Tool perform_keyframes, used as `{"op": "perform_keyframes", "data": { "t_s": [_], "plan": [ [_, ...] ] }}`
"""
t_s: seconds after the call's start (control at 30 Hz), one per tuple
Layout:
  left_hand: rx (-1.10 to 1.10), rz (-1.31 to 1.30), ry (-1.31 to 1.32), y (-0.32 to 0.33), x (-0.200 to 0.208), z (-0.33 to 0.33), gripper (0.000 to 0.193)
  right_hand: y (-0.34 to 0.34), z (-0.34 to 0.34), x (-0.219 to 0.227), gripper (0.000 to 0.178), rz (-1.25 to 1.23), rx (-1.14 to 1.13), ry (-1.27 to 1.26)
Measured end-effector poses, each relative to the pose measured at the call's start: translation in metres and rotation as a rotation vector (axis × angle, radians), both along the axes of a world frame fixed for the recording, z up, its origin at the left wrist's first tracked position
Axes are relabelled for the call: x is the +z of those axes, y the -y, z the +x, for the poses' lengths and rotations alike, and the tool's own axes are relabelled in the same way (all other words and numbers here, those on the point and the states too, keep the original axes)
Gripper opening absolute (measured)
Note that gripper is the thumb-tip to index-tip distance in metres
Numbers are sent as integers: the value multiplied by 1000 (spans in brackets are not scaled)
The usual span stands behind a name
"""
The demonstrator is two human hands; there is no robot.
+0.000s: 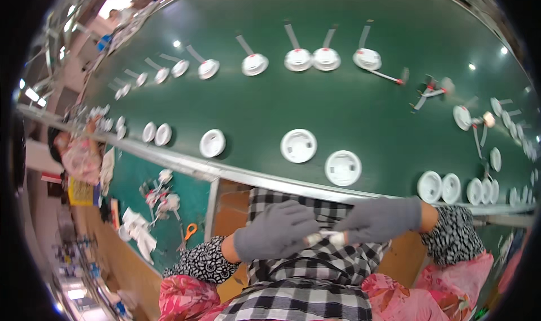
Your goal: The person threads the wires of LED circuit components through plastic housings, presses each LED board into place inside the housing by hand, and places the assembled light fixtures onto a conveyor belt.
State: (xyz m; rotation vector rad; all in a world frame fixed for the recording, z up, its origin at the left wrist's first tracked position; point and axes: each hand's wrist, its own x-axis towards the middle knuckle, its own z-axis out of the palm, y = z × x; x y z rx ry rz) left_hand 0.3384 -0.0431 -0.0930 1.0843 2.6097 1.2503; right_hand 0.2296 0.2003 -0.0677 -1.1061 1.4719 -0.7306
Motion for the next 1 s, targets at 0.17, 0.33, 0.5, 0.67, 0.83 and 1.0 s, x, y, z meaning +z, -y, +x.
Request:
{"op": "perform_keyframes", "data": {
  "t_s": [0.17, 0.33, 0.5, 0.67, 0.83, 1.0],
  "plan": [
    [-85, -152, 391, 12, 0, 31, 24, 19, 30, 19, 25, 6, 213, -473],
    [-64, -12, 708, 16, 1, 34, 28, 40, 45, 16, 15, 3, 277, -783],
    [-39, 33, 751, 26, -3, 39, 29, 44, 48, 3, 12, -121, 246, -886],
    [73, -25, 759, 48, 1, 39, 25, 39, 44, -16, 8, -117, 75, -934],
    [157, -290, 401, 9, 4, 41, 27, 52, 65, -26, 9, -1, 140, -938],
    [151, -226, 476, 23, -11, 44, 24, 43, 47, 11, 14, -662, -336, -754]
  ]
}}
